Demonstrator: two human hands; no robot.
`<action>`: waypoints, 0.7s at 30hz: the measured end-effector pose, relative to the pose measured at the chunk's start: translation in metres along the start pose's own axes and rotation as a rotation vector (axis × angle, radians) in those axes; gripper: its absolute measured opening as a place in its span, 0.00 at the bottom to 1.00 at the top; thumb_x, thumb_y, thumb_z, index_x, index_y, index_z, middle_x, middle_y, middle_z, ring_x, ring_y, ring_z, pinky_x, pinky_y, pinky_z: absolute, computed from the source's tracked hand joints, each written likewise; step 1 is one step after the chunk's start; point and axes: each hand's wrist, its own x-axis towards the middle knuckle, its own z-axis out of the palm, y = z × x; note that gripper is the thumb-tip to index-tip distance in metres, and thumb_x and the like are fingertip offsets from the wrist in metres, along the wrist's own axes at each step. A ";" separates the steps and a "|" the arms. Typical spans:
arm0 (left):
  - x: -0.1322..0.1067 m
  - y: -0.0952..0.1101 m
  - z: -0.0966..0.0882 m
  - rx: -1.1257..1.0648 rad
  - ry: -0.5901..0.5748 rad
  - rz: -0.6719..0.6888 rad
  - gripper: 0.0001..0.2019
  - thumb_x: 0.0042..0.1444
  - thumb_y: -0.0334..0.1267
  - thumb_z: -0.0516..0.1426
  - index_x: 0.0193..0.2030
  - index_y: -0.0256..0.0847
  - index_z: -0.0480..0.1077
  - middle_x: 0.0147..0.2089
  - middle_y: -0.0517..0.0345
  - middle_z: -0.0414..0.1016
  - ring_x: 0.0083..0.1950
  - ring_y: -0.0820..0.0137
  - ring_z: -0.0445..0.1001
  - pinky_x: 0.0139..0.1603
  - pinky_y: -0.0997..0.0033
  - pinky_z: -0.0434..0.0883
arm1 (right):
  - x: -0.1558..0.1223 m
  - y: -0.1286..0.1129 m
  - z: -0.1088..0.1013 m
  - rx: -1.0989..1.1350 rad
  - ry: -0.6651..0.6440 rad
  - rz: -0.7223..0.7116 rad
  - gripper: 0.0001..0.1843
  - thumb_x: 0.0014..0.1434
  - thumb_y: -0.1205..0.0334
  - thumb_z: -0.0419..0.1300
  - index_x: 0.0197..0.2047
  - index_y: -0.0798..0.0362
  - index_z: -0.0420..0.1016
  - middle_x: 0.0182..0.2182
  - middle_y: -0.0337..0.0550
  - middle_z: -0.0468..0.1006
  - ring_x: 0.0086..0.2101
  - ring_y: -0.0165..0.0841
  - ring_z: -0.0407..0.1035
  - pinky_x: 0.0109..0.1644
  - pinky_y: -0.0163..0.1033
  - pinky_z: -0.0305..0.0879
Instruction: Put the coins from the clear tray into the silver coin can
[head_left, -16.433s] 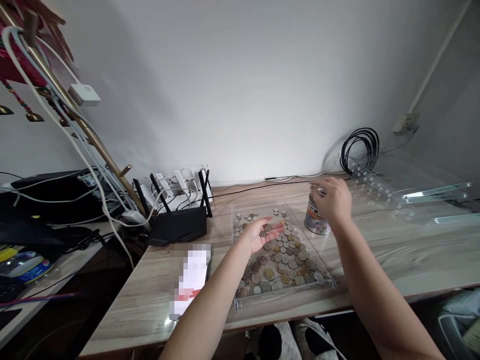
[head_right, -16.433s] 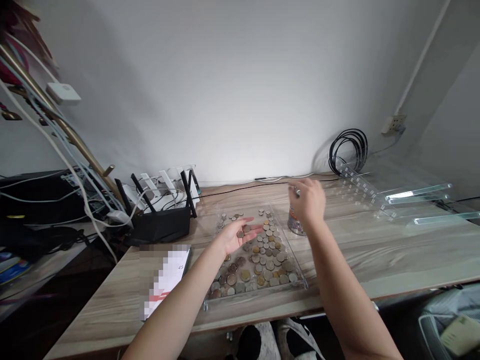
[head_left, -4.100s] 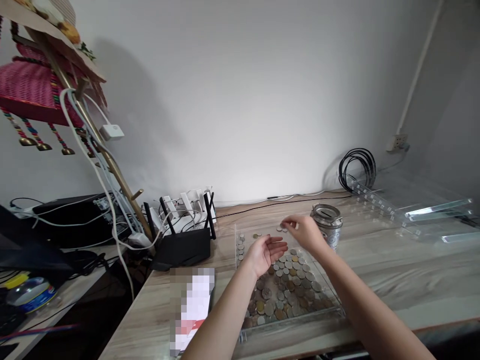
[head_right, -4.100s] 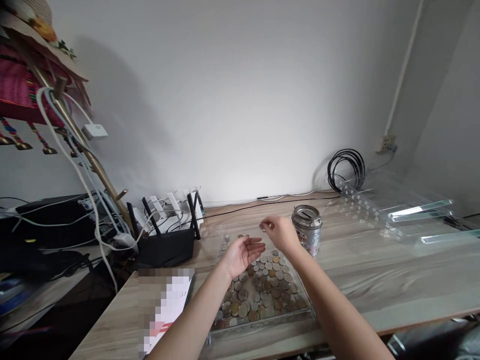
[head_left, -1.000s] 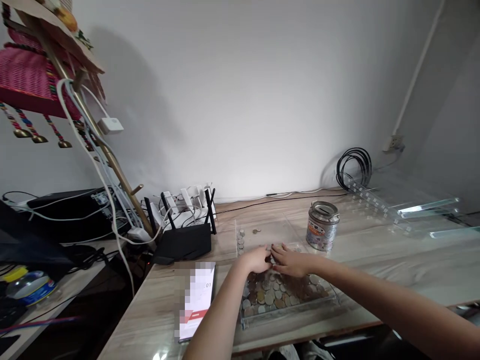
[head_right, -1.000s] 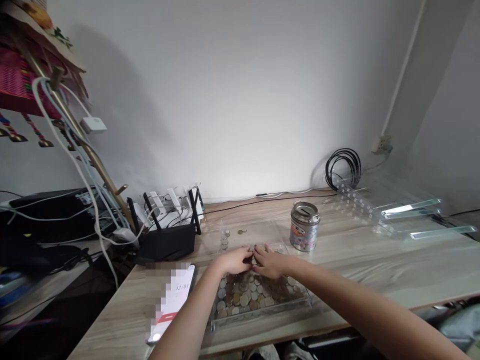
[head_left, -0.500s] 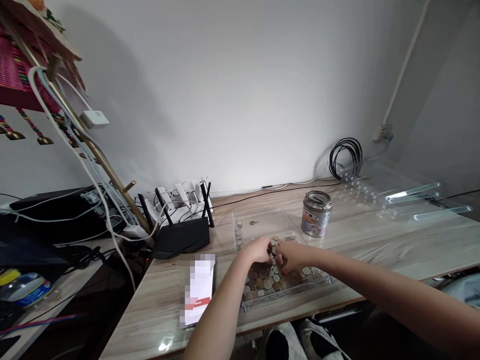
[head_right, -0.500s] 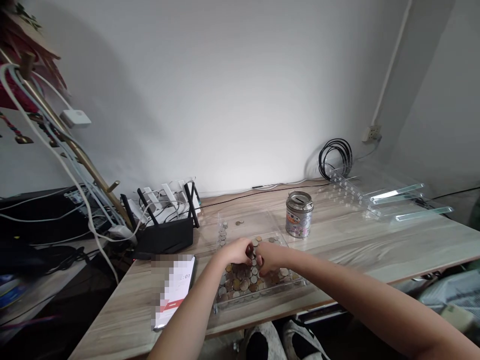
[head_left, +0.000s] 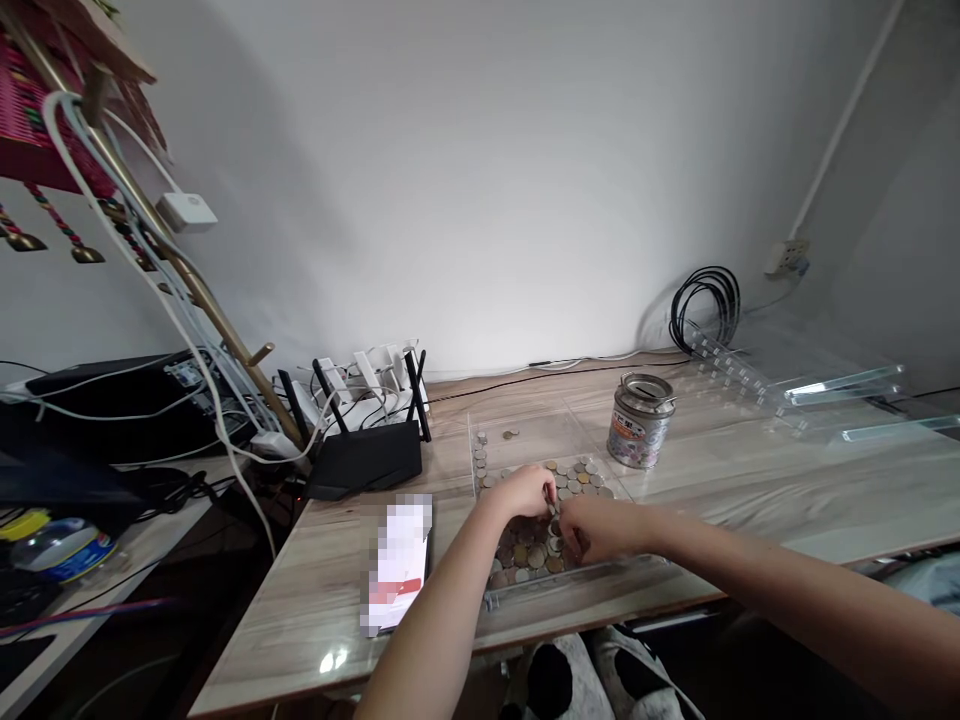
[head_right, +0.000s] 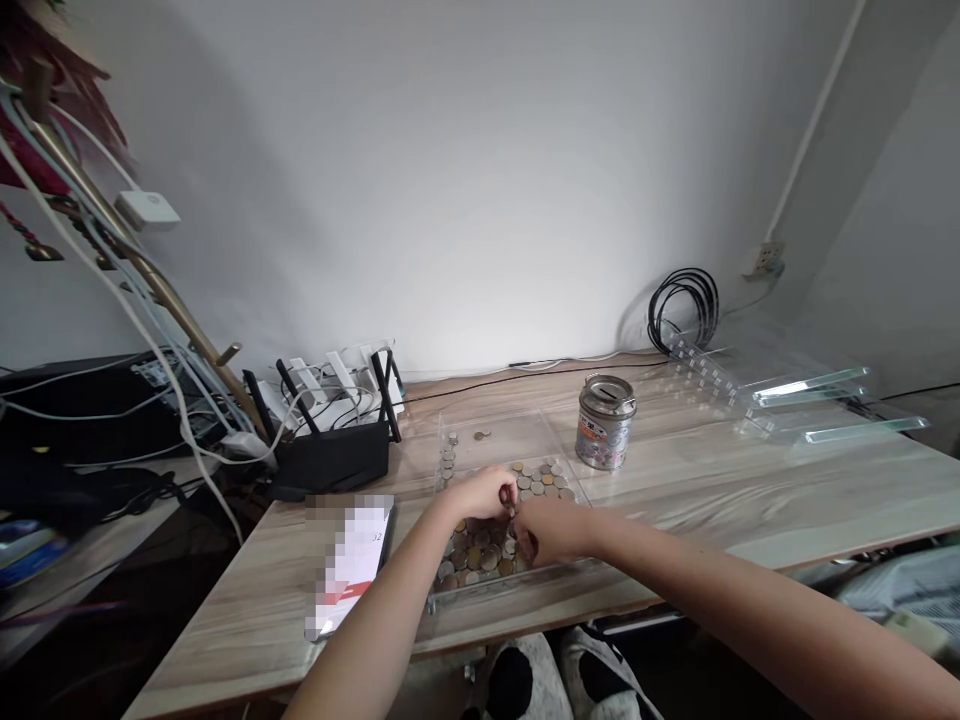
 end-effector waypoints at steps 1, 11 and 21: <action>0.000 0.000 0.000 0.002 0.013 -0.020 0.11 0.37 0.30 0.56 0.31 0.41 0.70 0.34 0.59 0.72 0.29 0.75 0.67 0.25 0.79 0.61 | -0.001 -0.001 0.000 0.022 -0.018 0.019 0.08 0.37 0.71 0.54 0.24 0.56 0.72 0.22 0.37 0.71 0.23 0.27 0.62 0.25 0.30 0.51; 0.004 -0.001 0.000 -0.057 0.123 -0.064 0.08 0.47 0.37 0.51 0.30 0.39 0.70 0.28 0.59 0.72 0.25 0.76 0.66 0.25 0.79 0.59 | 0.004 -0.003 -0.004 0.043 0.028 -0.075 0.24 0.36 0.64 0.59 0.42 0.52 0.68 0.29 0.38 0.71 0.25 0.27 0.60 0.25 0.29 0.50; 0.003 -0.002 -0.002 -0.096 0.137 -0.093 0.09 0.48 0.36 0.49 0.31 0.39 0.69 0.31 0.58 0.73 0.26 0.76 0.66 0.24 0.79 0.58 | 0.006 -0.006 -0.001 0.086 -0.038 -0.064 0.13 0.38 0.71 0.54 0.31 0.57 0.71 0.21 0.35 0.68 0.21 0.24 0.57 0.22 0.28 0.48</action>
